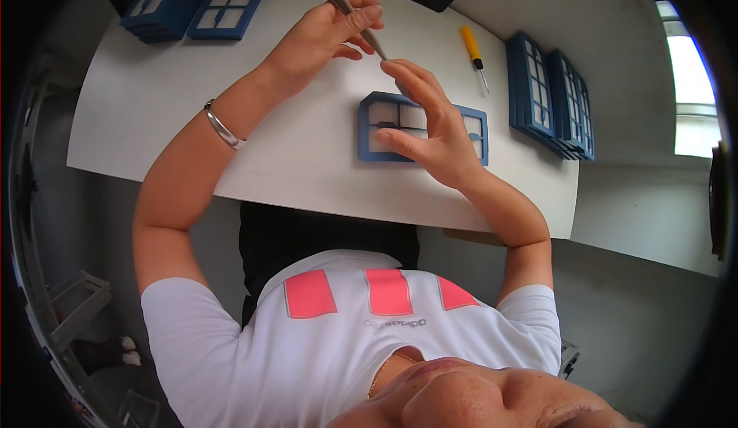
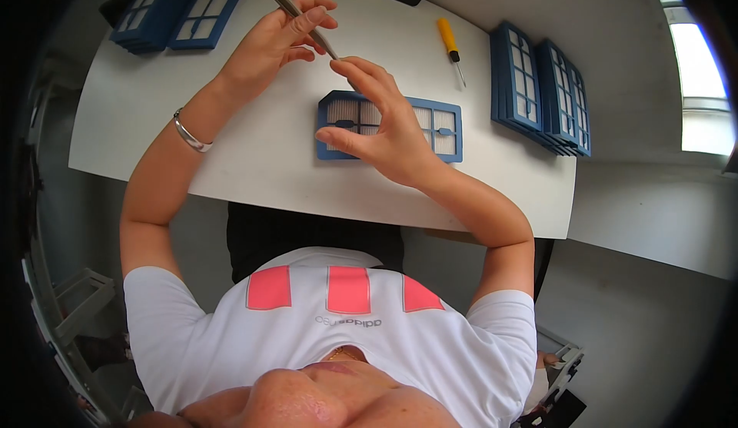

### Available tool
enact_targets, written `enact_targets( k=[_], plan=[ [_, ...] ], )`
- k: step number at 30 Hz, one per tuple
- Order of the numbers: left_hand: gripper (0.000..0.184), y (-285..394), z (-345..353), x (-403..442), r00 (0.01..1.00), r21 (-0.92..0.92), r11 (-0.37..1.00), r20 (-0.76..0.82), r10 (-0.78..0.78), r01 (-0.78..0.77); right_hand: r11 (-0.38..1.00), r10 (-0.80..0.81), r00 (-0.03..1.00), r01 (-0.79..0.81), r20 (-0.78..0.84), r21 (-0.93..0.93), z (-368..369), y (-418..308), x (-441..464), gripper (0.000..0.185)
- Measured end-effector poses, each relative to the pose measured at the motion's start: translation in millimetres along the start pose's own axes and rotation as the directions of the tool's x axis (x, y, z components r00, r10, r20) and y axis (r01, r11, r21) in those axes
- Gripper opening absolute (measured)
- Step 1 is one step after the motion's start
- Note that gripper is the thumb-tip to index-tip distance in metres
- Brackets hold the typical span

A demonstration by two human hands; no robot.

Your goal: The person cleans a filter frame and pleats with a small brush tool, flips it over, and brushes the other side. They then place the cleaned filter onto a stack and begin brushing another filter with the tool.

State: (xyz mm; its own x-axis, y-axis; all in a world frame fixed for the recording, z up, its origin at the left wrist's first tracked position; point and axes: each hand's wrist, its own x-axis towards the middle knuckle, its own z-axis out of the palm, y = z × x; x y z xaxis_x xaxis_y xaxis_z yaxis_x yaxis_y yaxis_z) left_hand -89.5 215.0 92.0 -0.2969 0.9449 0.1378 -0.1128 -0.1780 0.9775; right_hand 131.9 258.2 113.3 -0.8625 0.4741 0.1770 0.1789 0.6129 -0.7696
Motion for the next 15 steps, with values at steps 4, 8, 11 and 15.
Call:
enact_targets(
  k=[4,8,11,15],
  plan=[
    [0.035,-0.4,-16.5,3.8,0.979,-0.019,0.998,0.195,-0.063,0.068,0.950,-0.115,0.990,0.135,0.087,-0.283,-8.9,2.5,-7.4,0.099],
    [0.031,1.2,-19.3,6.1,0.967,0.136,0.981,0.198,-0.161,0.136,0.822,-0.036,0.972,0.161,0.231,-0.547,-41.2,21.7,-22.9,0.112],
    [0.029,-9.8,-12.6,7.0,0.958,0.242,0.961,0.219,-0.186,0.131,0.822,0.065,0.969,0.082,0.237,-0.564,-44.1,36.6,-33.2,0.114],
    [0.028,-17.7,-15.7,8.6,0.978,0.376,0.923,0.150,-0.143,0.077,0.824,-0.010,0.982,0.114,0.186,-0.556,-30.5,35.4,-28.9,0.111]
  ],
)
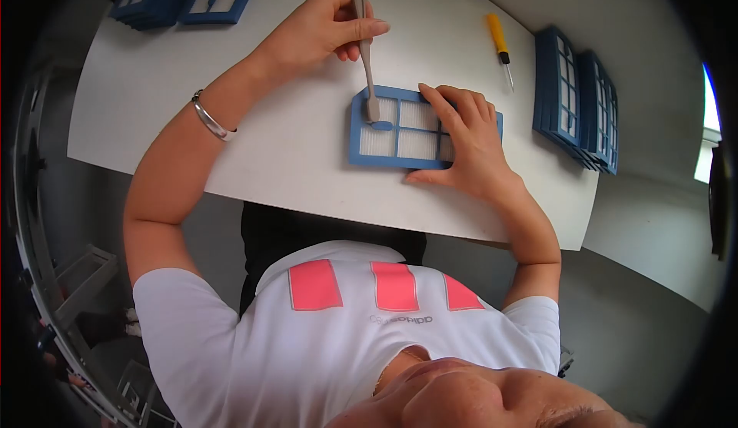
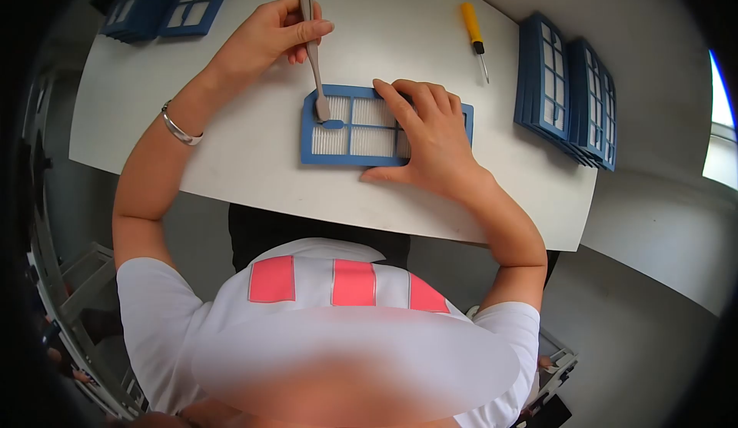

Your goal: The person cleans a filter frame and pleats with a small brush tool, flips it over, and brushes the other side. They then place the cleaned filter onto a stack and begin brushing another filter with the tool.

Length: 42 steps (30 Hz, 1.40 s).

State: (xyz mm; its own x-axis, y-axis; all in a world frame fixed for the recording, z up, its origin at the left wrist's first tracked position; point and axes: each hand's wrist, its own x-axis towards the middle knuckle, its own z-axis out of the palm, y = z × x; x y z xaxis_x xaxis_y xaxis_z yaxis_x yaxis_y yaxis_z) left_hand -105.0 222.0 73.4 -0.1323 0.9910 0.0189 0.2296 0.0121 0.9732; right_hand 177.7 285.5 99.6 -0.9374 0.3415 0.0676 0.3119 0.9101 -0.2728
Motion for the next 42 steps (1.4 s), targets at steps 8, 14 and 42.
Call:
enact_targets(
  k=[8,14,42],
  plan=[
    [0.028,-1.2,-6.2,1.7,0.998,-0.089,0.994,-0.032,-0.059,0.056,0.996,-0.091,0.995,0.090,-0.032,-0.028,2.6,0.4,-7.1,0.107],
    [0.028,10.6,3.5,-3.8,0.980,-0.072,0.988,0.153,-0.126,0.138,0.997,-0.066,0.997,0.064,-0.048,-0.042,3.6,-3.0,-7.2,0.104],
    [0.027,1.1,0.9,-1.6,0.998,-0.084,0.996,-0.054,-0.036,0.031,0.996,-0.086,0.996,0.085,-0.035,-0.027,3.6,-5.1,-8.0,0.099]
  ],
)
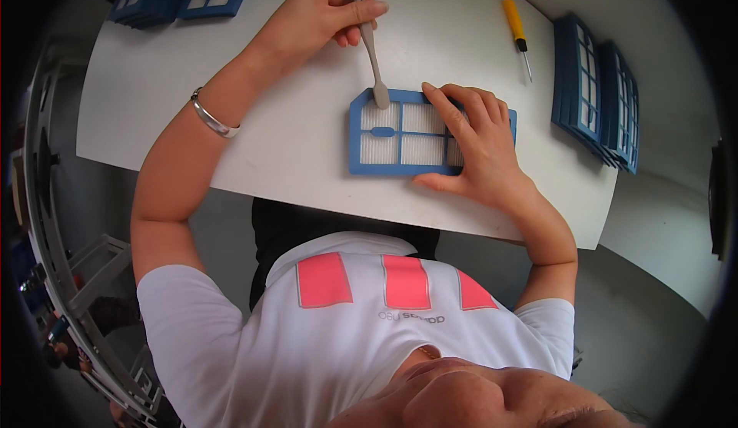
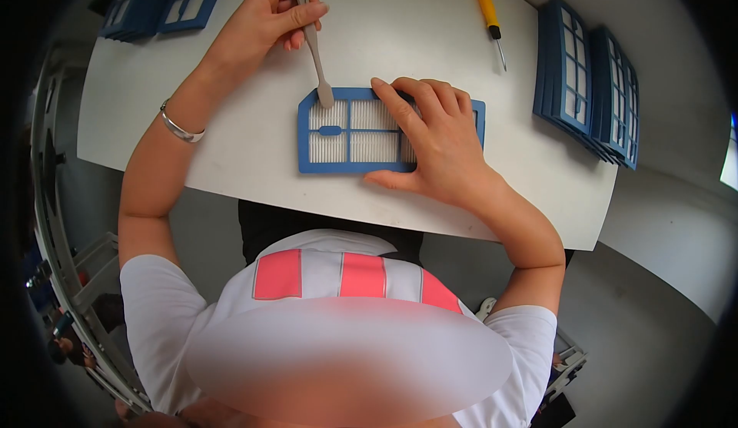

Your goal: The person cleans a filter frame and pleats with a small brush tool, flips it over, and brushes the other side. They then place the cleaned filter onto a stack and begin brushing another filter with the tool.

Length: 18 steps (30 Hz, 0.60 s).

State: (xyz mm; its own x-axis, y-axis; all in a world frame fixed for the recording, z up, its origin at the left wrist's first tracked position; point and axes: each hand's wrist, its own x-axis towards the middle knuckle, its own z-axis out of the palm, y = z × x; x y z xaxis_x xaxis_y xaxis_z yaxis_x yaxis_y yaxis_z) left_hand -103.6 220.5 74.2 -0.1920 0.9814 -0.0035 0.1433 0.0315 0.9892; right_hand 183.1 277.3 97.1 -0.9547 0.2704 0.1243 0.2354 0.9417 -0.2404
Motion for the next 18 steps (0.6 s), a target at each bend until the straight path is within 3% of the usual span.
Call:
enact_targets(
  k=[3,7,11,13,15,18],
  plan=[
    [0.027,3.8,14.1,-5.3,0.989,-0.062,0.998,0.147,0.012,-0.003,1.000,0.001,1.000,-0.001,0.005,0.001,1.1,-0.1,-0.5,0.099],
    [0.030,-0.2,4.4,1.5,1.000,0.027,0.999,0.026,-0.017,0.016,1.000,-0.001,1.000,0.001,0.008,-0.001,1.4,-0.6,0.1,0.100],
    [0.027,1.9,12.3,-5.2,0.990,-0.040,0.999,0.144,-0.002,0.008,1.000,-0.019,1.000,0.019,0.015,0.000,1.4,-0.4,0.5,0.101],
    [0.027,-1.0,10.7,-2.5,0.993,-0.072,0.997,0.116,0.036,-0.028,1.000,-0.022,1.000,0.021,0.016,0.003,1.3,-0.2,1.4,0.101],
    [0.029,-9.6,2.2,5.5,1.000,0.000,1.000,-0.009,0.012,-0.012,1.000,-0.019,1.000,0.019,0.014,0.007,0.9,-0.2,1.9,0.100],
    [0.028,0.8,11.8,-5.7,0.998,-0.040,0.999,0.069,-0.014,0.016,1.000,-0.011,1.000,0.011,0.020,0.009,0.0,-1.1,2.0,0.101]
  ],
)
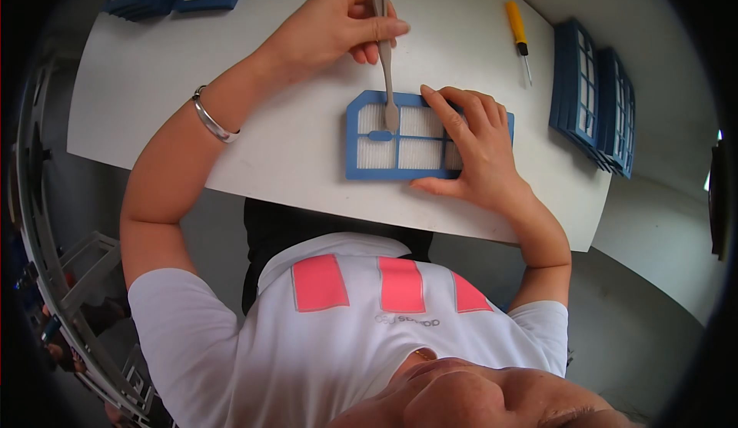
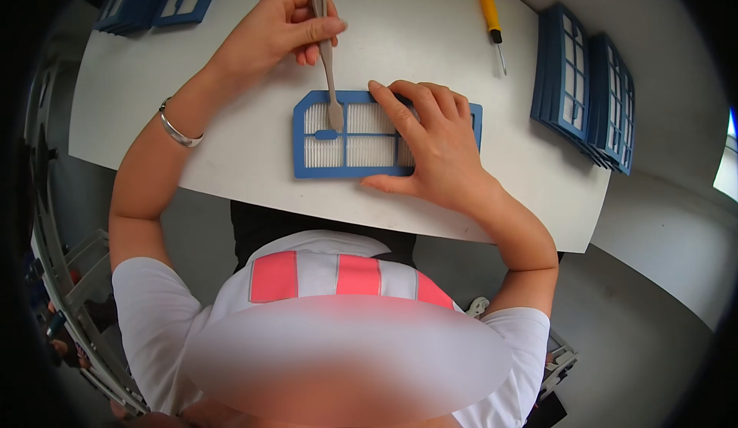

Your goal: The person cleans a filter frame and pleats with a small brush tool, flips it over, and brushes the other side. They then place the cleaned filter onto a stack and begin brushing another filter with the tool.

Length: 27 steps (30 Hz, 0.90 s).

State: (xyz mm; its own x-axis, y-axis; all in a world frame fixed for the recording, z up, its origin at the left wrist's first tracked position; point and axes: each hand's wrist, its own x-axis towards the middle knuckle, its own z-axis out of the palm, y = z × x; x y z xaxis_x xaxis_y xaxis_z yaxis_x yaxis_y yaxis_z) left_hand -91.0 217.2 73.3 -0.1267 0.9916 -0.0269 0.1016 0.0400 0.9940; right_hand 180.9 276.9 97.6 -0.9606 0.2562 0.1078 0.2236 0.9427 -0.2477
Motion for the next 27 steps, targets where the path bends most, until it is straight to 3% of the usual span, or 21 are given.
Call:
enact_targets(
  k=[2,5,9,15,17,19,23,26,27],
  plan=[
    [0.028,6.8,4.0,-0.8,0.997,-0.016,1.000,0.073,0.011,-0.010,1.000,-0.014,1.000,0.014,0.000,-0.006,0.3,-0.4,-0.4,0.101],
    [0.029,-1.1,-4.3,5.5,0.998,0.036,0.998,-0.027,0.060,-0.059,1.000,0.009,1.000,-0.009,-0.019,-0.005,2.0,0.0,-0.3,0.100],
    [0.029,-0.1,2.2,0.4,0.999,-0.017,1.000,0.043,0.005,-0.004,1.000,0.012,1.000,-0.012,-0.016,-0.015,0.9,-1.0,-0.2,0.101],
    [0.030,-9.6,-7.7,7.5,0.994,0.048,0.998,-0.101,0.032,-0.027,1.000,-0.007,1.000,0.007,-0.010,-0.012,0.2,-0.3,0.6,0.101],
    [0.028,1.1,2.9,0.3,0.999,0.030,1.000,0.052,-0.008,0.006,1.000,0.016,1.000,-0.016,-0.002,-0.015,0.4,-0.9,0.3,0.101],
    [0.026,0.3,4.1,2.3,0.998,-0.023,1.000,0.053,0.014,-0.013,1.000,0.015,1.000,-0.015,-0.013,-0.014,1.1,-0.4,0.0,0.102],
    [0.020,13.4,-11.2,4.4,0.994,-0.024,0.999,-0.101,-0.043,0.041,0.999,0.039,0.999,-0.039,-0.023,-0.026,0.7,-0.5,1.2,0.102],
    [0.019,21.4,-7.4,-2.3,0.985,-0.168,0.981,0.158,-0.067,0.094,0.999,0.032,0.999,-0.033,-0.042,-0.026,1.7,-0.1,0.8,0.102],
    [0.019,21.5,-2.8,-2.3,0.985,-0.170,0.981,0.159,-0.067,0.094,0.999,0.032,0.999,-0.034,-0.040,-0.026,1.6,-0.3,1.0,0.102]
  ],
)
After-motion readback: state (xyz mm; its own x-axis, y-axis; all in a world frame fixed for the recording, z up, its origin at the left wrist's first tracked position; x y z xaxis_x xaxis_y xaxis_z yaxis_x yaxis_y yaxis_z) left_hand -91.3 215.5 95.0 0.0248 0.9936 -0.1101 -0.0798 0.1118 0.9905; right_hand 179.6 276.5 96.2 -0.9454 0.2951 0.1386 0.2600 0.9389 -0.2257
